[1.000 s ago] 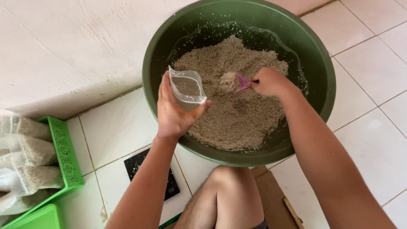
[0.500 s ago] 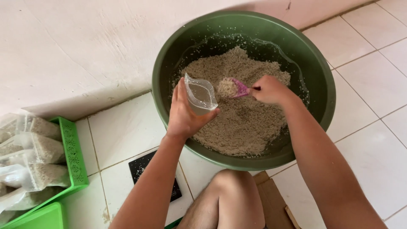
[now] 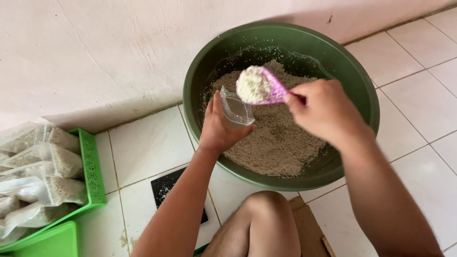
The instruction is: Packaging grain from a large tub into small plastic bags using a scoop and weighing them on a digital scale.
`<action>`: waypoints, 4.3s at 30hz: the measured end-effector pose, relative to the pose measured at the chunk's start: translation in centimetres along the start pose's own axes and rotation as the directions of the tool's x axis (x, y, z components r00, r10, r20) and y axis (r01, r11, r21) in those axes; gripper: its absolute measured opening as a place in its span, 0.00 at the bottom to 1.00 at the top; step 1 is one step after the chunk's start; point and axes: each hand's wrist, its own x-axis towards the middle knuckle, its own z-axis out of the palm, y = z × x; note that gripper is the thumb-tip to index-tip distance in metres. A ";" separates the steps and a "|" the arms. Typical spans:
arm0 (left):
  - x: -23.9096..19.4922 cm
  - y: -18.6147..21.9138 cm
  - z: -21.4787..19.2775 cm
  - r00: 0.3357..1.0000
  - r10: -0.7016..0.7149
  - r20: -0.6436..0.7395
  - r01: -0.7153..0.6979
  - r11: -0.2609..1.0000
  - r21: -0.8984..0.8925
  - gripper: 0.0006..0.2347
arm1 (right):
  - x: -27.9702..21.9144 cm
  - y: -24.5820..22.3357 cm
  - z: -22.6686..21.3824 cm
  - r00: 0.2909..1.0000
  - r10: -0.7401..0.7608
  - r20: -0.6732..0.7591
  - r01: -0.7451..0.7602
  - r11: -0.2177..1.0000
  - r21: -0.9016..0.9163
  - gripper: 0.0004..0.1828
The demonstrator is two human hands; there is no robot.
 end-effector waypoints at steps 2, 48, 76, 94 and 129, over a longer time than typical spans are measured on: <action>0.2 0.2 -0.3 0.999 -0.031 0.038 0.030 1.000 0.006 0.59 | 0.0 -0.3 1.6 0.999 -0.037 -0.011 0.037 0.998 -0.056 0.14; -0.3 1.0 -1.5 0.991 0.079 -0.107 -0.076 0.997 0.031 0.47 | 10.2 20.2 12.2 0.754 0.241 0.611 -0.110 0.963 -0.244 0.17; 0.9 1.0 0.2 0.940 -0.120 0.320 0.060 0.980 0.190 0.53 | 0.0 -0.1 1.8 0.987 0.043 0.154 -0.032 0.997 -0.073 0.14; 1.2 2.1 -0.2 0.880 -0.238 0.410 0.083 0.929 0.361 0.52 | 5.7 8.1 5.2 0.923 0.314 0.224 -0.194 0.879 -0.435 0.09; 0.5 3.1 -1.2 0.890 -0.228 0.394 0.119 0.952 0.283 0.64 | 0.2 1.3 1.0 0.984 0.111 0.142 -0.105 0.993 -0.047 0.13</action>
